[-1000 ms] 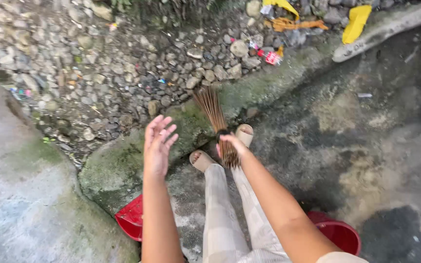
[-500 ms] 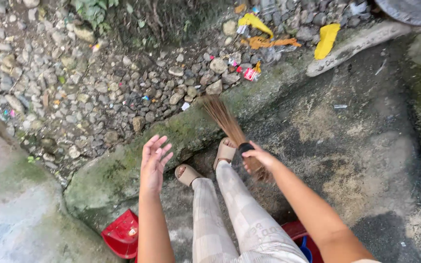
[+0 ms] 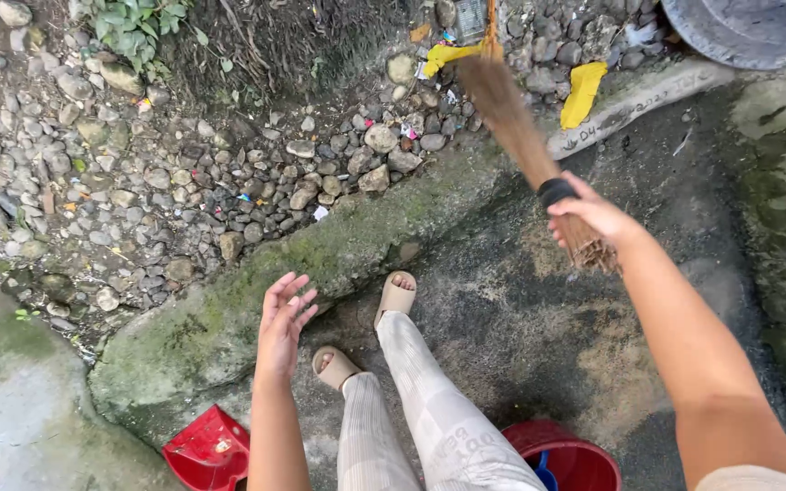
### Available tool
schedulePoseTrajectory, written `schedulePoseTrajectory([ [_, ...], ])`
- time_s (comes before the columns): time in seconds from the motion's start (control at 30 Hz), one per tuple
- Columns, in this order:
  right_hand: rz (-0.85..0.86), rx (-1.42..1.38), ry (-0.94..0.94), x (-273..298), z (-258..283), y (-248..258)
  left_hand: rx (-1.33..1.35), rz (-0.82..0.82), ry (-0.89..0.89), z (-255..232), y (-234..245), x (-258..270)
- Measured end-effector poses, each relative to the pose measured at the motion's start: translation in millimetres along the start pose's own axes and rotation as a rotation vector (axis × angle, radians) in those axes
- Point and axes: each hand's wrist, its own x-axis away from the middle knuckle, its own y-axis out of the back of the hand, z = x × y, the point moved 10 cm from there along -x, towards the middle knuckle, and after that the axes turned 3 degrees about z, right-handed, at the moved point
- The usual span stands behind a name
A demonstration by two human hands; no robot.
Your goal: Sweeping leaves and debris into a dustpan in an outdoor backyard area.
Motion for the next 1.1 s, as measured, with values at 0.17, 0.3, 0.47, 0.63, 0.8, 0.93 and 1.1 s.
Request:
schedulePoseTrajectory([
  [0.17,0.184,-0.077,-0.163,-24,-28,-79,-0.009,-0.010,0.001,-5,-12,-4],
  [0.3,0.247,0.131,-0.244,-81,-21,-97,-0.034,-0.023,0.009,-2,-7,-3],
  [0.47,0.033,0.105,-0.031,-90,-7,-37,0.003,-0.025,0.020,16,15,9],
  [0.63,-0.035,0.122,0.116,-55,-5,-32,0.044,-0.057,0.030,23,20,16],
  [0.8,0.261,-0.067,-0.042,-110,-20,-108,0.017,-0.055,0.043,23,-5,3],
  [0.93,0.142,-0.203,0.012,-117,-25,-113,0.058,0.016,0.054,27,-11,8],
  [1.1,-0.065,-0.306,0.370,-101,-35,-88,0.134,-0.072,-0.005,3,-2,-5],
])
